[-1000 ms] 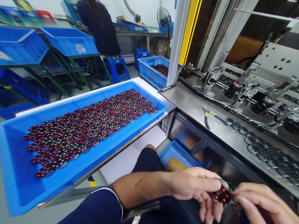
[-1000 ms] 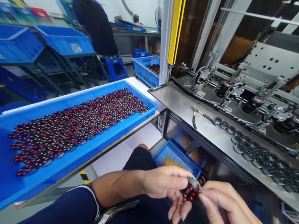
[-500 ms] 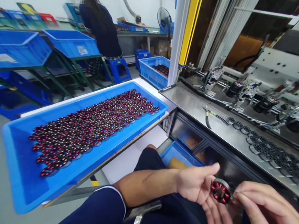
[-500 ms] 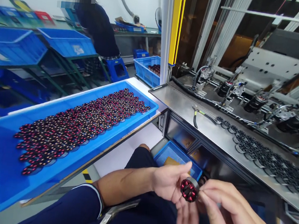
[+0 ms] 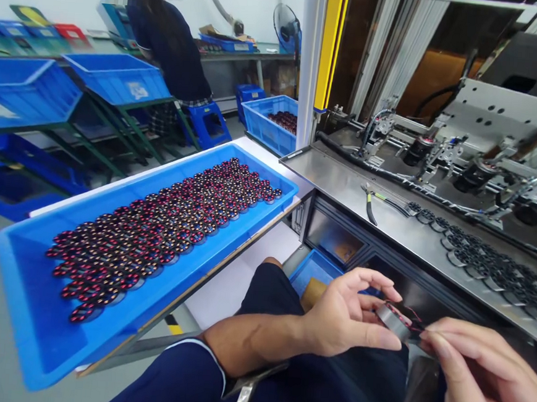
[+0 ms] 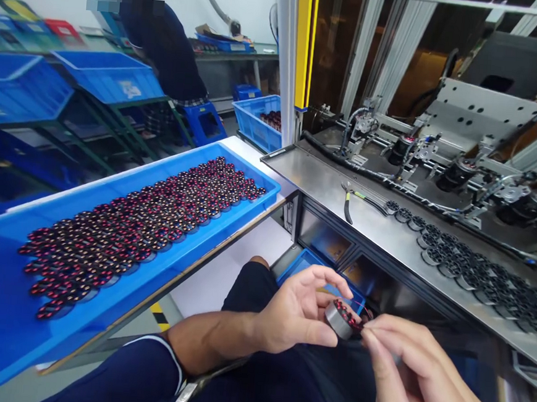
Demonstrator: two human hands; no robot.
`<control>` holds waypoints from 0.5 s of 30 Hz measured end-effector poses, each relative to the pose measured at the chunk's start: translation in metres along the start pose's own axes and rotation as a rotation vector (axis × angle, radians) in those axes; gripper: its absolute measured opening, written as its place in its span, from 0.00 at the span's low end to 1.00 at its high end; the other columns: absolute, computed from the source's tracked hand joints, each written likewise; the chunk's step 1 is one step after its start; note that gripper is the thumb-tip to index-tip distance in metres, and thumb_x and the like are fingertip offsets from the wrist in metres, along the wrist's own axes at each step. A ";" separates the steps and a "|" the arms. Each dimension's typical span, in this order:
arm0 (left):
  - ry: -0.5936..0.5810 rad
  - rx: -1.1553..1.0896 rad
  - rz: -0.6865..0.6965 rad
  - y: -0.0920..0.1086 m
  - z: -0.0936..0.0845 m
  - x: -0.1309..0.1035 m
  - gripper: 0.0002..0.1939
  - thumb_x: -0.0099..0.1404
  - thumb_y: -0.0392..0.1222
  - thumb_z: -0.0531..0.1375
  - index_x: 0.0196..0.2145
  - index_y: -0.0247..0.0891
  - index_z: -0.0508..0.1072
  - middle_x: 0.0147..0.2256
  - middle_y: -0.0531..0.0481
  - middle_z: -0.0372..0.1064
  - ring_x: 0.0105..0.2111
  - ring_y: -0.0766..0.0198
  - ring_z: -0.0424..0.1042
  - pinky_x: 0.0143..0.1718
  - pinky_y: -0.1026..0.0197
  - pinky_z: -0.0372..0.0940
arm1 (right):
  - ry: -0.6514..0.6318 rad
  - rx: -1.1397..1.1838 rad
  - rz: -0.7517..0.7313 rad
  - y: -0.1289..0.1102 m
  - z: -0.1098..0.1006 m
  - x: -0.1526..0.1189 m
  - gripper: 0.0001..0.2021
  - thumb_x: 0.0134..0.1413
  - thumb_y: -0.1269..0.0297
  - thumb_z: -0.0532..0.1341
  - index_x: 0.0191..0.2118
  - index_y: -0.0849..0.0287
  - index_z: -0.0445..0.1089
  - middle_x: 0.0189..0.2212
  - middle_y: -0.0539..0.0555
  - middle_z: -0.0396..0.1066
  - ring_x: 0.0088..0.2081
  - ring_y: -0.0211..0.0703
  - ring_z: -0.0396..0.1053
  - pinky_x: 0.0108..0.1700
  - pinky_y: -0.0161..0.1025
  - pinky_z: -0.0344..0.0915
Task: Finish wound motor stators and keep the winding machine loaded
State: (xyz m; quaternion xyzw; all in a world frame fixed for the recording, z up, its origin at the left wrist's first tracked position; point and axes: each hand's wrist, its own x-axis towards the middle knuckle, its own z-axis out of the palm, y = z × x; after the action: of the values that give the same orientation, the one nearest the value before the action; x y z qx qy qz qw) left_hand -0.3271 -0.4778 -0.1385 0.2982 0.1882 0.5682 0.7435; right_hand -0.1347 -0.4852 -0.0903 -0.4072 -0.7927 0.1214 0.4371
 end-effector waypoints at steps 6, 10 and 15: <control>0.027 -0.030 0.046 0.001 0.000 0.004 0.40 0.43 0.26 0.76 0.51 0.42 0.66 0.51 0.46 0.68 0.44 0.64 0.77 0.44 0.62 0.72 | 0.198 0.035 0.133 -0.021 0.020 -0.005 0.05 0.55 0.70 0.68 0.38 0.55 0.75 0.36 0.53 0.75 0.35 0.45 0.73 0.39 0.42 0.70; 0.009 -0.009 0.085 -0.001 -0.004 0.008 0.41 0.43 0.27 0.76 0.53 0.41 0.66 0.46 0.47 0.73 0.48 0.59 0.77 0.47 0.60 0.72 | 0.267 0.386 0.374 -0.033 0.038 -0.004 0.06 0.55 0.67 0.69 0.28 0.57 0.74 0.28 0.53 0.73 0.28 0.42 0.71 0.30 0.37 0.69; -0.070 0.014 0.088 -0.005 -0.011 0.011 0.36 0.44 0.33 0.77 0.50 0.37 0.70 0.45 0.42 0.76 0.47 0.56 0.78 0.48 0.55 0.72 | -0.048 0.861 0.649 -0.030 0.049 -0.003 0.15 0.57 0.58 0.67 0.23 0.60 0.74 0.18 0.53 0.68 0.23 0.39 0.69 0.26 0.32 0.69</control>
State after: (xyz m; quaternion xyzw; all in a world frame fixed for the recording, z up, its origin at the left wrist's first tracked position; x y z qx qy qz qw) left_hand -0.3275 -0.4659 -0.1498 0.3309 0.1528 0.5884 0.7218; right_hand -0.1890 -0.4987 -0.1040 -0.4121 -0.5145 0.5736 0.4862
